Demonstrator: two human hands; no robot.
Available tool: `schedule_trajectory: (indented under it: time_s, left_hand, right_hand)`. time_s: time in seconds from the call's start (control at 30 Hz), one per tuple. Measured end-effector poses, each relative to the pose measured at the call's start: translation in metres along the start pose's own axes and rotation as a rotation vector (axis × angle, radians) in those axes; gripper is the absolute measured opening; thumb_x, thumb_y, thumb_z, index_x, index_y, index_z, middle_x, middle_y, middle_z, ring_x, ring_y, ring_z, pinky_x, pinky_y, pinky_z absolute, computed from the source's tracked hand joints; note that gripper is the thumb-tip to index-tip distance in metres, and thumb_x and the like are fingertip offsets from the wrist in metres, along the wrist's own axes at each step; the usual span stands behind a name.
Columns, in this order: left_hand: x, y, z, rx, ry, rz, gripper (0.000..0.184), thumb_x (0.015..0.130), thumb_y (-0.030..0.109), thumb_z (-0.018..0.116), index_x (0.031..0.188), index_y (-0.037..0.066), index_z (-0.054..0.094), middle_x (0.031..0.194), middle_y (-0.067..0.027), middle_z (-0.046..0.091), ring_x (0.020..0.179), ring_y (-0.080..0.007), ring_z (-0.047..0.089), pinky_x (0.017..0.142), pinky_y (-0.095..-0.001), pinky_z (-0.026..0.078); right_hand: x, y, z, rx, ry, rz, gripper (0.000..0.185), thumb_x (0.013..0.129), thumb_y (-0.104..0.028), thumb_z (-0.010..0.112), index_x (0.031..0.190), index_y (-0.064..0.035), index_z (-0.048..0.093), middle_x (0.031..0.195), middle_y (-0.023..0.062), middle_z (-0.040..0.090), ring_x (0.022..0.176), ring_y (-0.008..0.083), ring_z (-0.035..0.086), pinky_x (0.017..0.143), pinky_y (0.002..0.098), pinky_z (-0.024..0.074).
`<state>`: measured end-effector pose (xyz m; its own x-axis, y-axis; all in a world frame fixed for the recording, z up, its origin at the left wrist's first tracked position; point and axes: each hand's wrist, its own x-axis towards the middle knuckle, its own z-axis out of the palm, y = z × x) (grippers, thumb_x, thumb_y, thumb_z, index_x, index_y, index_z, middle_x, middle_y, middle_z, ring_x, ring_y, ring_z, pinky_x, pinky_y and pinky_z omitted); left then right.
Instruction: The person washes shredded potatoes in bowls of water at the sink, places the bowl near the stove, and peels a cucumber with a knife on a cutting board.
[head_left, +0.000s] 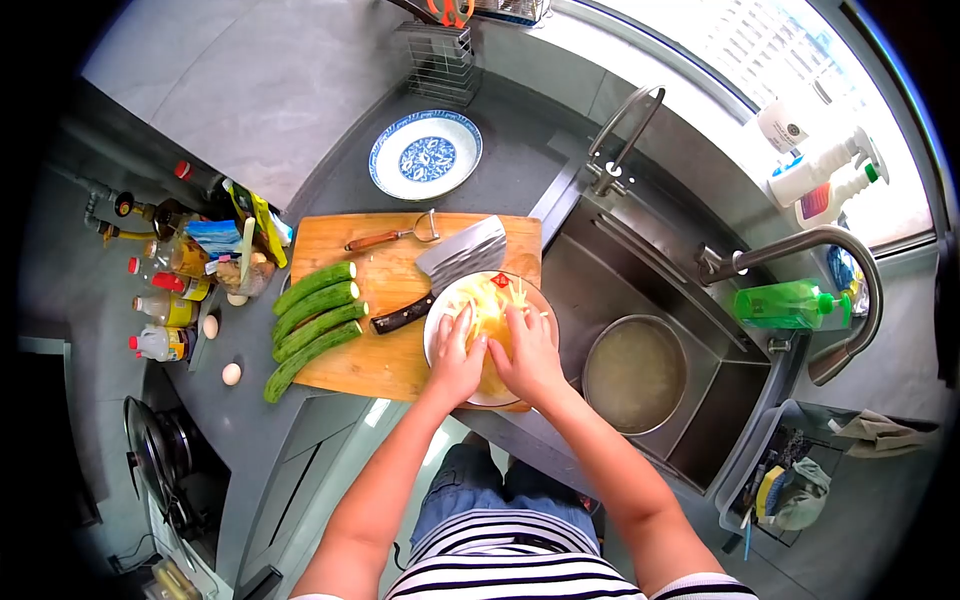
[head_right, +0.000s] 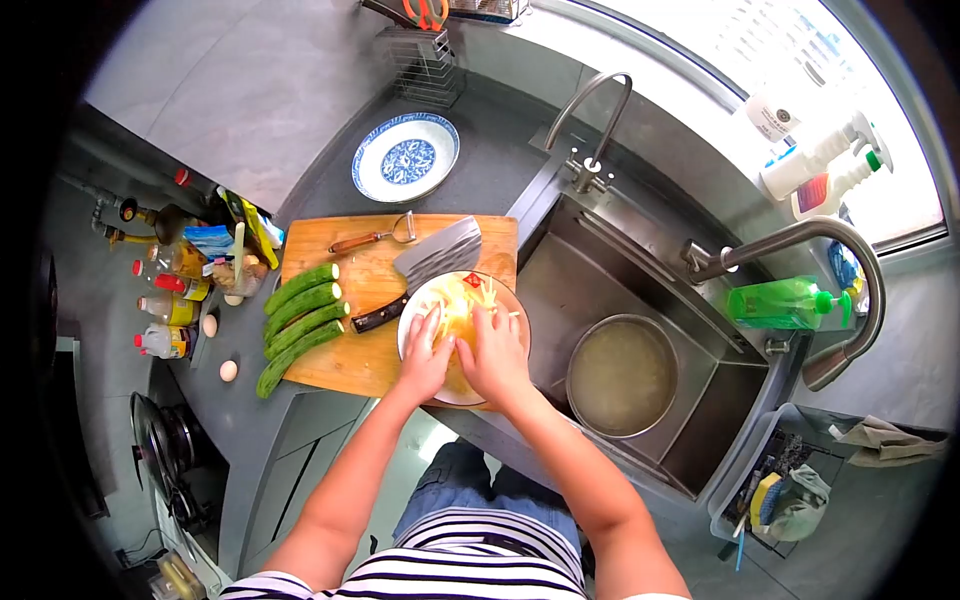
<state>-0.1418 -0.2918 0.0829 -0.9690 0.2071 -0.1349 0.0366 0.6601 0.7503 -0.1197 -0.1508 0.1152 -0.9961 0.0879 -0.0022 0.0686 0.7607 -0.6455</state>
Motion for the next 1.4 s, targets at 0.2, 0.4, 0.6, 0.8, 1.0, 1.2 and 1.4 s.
schedule_trajectory:
  time_s: [0.2, 0.4, 0.6, 0.8, 1.0, 1.2, 1.4]
  left_hand:
    - [0.001, 0.009, -0.011, 0.151, -0.086, 0.138, 0.058, 0.088, 0.021, 0.053, 0.141, 0.006, 0.033, 0.133, -0.0314, 0.036, 0.124, -0.0445, 0.034, 0.105, -0.0498, 0.027]
    - [-0.009, 0.066, -0.053, 0.391, -0.171, 0.111, 0.048, 0.087, 0.020, 0.056, 0.132, 0.007, 0.045, 0.132, -0.0231, 0.044, 0.121, -0.0367, 0.043, 0.102, -0.0489, 0.033]
    - [-0.014, 0.086, -0.052, 0.550, 0.057, 0.291, 0.018, 0.081, 0.019, 0.063, 0.095, 0.008, 0.063, 0.115, -0.0108, 0.059, 0.103, -0.0278, 0.056, 0.085, -0.0435, 0.041]
    - [-0.006, 0.119, -0.027, 0.392, 0.078, 0.470, 0.009, 0.076, 0.013, 0.067, 0.077, 0.008, 0.060, 0.083, -0.0066, 0.060, 0.078, -0.0260, 0.058, 0.068, -0.0399, 0.042]
    - [-0.017, 0.145, 0.080, -0.002, -0.326, 0.506, 0.006, 0.081, 0.011, 0.061, 0.084, 0.006, 0.060, 0.080, -0.0103, 0.060, 0.078, -0.0311, 0.059, 0.067, -0.0414, 0.047]
    - [-0.006, 0.082, 0.260, 0.460, -0.621, 0.599, 0.044, 0.081, 0.016, 0.059, 0.124, 0.009, 0.051, 0.122, -0.0159, 0.053, 0.112, -0.0324, 0.051, 0.090, -0.0446, 0.044]
    - [0.041, 0.062, 0.353, 0.587, -0.625, 0.693, 0.051, 0.081, 0.021, 0.060, 0.129, 0.011, 0.047, 0.133, -0.0134, 0.045, 0.123, -0.0305, 0.042, 0.095, -0.0452, 0.041]
  right_hand:
    - [-0.003, -0.006, -0.004, -0.207, -0.040, -0.048, 0.068, 0.079, -0.024, 0.065, 0.138, -0.0085, 0.034, 0.128, 0.0241, 0.044, 0.113, 0.0417, 0.045, 0.093, 0.0444, 0.0425]
    - [-0.023, -0.021, -0.032, -0.358, -0.048, -0.081, 0.060, 0.079, -0.024, 0.064, 0.134, -0.0104, 0.042, 0.136, 0.0196, 0.042, 0.117, 0.0407, 0.045, 0.094, 0.0469, 0.0417]
    - [-0.036, -0.016, -0.055, -0.033, 0.108, -0.130, 0.041, 0.078, -0.015, 0.066, 0.117, -0.0072, 0.056, 0.120, 0.0147, 0.055, 0.110, 0.0321, 0.053, 0.094, 0.0414, 0.0407]
    - [-0.057, 0.032, -0.076, 0.577, 0.230, -0.014, 0.017, 0.079, -0.001, 0.063, 0.096, -0.0008, 0.064, 0.094, 0.0141, 0.064, 0.090, 0.0286, 0.062, 0.081, 0.0318, 0.0478]
    - [-0.104, 0.130, -0.067, 0.577, 0.411, 0.294, 0.010, 0.083, -0.003, 0.059, 0.090, 0.0018, 0.064, 0.090, 0.0117, 0.063, 0.084, 0.0215, 0.062, 0.079, 0.0291, 0.0482]
    - [-0.139, 0.270, -0.044, -0.104, 0.158, 0.345, 0.037, 0.077, -0.013, 0.065, 0.112, -0.0056, 0.058, 0.118, 0.0141, 0.055, 0.111, 0.0347, 0.050, 0.094, 0.0451, 0.0405]
    - [-0.102, 0.367, -0.037, -0.422, -0.108, 0.274, 0.041, 0.078, -0.023, 0.064, 0.115, -0.0088, 0.055, 0.125, 0.0119, 0.050, 0.118, 0.0332, 0.045, 0.094, 0.0525, 0.0385]
